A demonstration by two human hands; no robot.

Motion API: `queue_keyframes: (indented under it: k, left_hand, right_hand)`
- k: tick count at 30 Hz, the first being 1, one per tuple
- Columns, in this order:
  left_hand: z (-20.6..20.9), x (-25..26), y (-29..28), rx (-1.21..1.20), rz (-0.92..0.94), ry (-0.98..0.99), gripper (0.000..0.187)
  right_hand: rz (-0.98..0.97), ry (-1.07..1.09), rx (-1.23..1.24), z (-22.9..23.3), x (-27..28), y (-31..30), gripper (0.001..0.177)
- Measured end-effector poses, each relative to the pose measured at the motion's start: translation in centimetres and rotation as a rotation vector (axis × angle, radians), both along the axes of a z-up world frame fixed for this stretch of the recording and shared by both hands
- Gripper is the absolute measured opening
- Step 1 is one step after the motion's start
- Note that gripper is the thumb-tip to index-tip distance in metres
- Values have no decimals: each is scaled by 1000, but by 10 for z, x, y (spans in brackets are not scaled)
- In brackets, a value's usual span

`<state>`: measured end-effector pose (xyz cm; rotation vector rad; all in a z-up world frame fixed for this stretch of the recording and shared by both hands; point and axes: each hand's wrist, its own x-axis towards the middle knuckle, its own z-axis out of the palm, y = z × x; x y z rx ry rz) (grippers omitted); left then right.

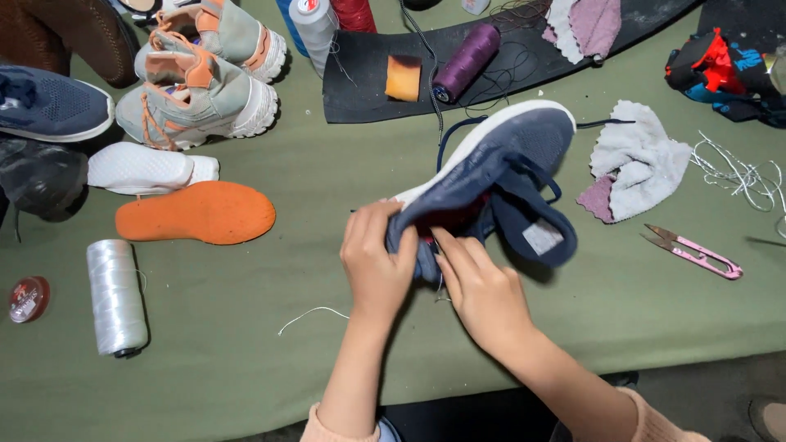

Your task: The person is repairing a blue sneaker by hand-sewing the sole to the upper. They use a needle and white thread to stitch the shoe, pulling the thread tight after each pass. The person also uses a wooden awl to help guide the needle through the shoe material.

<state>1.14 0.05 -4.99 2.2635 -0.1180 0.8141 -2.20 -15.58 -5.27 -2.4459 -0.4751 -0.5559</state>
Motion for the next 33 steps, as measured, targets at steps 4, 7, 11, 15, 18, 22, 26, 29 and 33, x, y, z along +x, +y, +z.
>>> queue_keyframes:
  k: [4,7,11,15,18,22,26,29,33]
  left_hand:
    - [-47,46,32,-38,103,188,14]
    - [-59,60,48,-119,107,355,23]
    - [-54,67,52,-113,127,469,21]
    - [-50,66,52,-55,110,499,17]
    - [-35,63,49,14,74,471,18]
    - [-27,57,50,63,23,454,23]
    - [-25,57,50,122,-4,453,21]
    - [-23,60,51,134,-13,460,20]
    - [-21,57,51,142,-41,455,18]
  right_hand:
    - [-100,-129,-433,-2,28,20,27]
    - [-25,-55,-453,-10,53,28,24]
    - [73,176,-418,6,70,26,20]
    - [52,467,-258,2,84,34,22]
    - [31,334,-278,-13,78,41,20]
    - [56,-101,-517,-26,75,41,14]
    - [46,-85,-438,-27,80,43,13]
    - [36,487,-131,-4,90,42,28]
    - [41,281,-238,-16,77,44,23]
